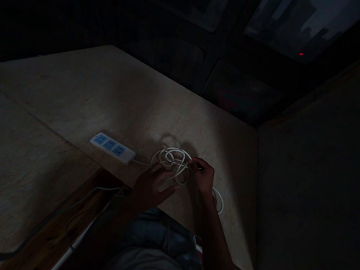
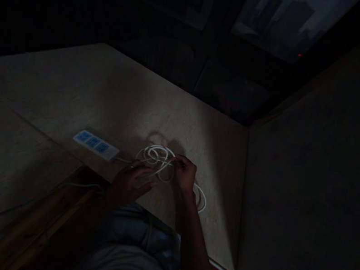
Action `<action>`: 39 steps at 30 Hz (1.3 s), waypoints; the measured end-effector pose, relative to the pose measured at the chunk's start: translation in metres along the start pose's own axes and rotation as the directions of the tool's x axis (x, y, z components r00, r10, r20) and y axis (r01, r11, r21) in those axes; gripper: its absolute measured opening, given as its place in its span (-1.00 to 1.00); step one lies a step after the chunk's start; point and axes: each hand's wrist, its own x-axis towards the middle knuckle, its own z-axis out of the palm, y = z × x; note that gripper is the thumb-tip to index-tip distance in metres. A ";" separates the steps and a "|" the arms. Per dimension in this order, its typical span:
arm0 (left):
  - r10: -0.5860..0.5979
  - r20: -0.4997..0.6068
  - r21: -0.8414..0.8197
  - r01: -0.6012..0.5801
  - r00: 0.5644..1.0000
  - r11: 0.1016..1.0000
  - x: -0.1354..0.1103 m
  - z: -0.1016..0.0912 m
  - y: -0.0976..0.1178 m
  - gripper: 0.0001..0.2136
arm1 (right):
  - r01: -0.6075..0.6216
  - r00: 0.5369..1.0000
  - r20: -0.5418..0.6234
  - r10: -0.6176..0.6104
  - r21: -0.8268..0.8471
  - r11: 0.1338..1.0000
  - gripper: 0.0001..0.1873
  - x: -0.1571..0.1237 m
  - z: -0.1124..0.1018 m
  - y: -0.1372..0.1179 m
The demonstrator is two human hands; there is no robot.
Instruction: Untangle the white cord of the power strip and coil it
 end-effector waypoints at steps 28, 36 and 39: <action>-0.231 0.236 0.312 0.152 0.944 0.938 0.034 0.050 0.010 -0.80 | -0.084 0.989 -0.113 0.100 0.143 0.986 -0.67 -0.006 0.004 0.009; -0.203 0.044 -0.097 0.206 0.978 0.974 0.030 0.052 0.005 -0.85 | -0.019 0.982 -0.183 0.049 0.163 0.986 -0.69 -0.010 0.008 0.006; -0.178 -0.033 -0.222 0.167 0.983 0.961 0.024 0.053 0.003 -0.85 | 0.037 0.977 -0.214 -0.006 0.138 0.990 -0.72 -0.009 0.007 0.003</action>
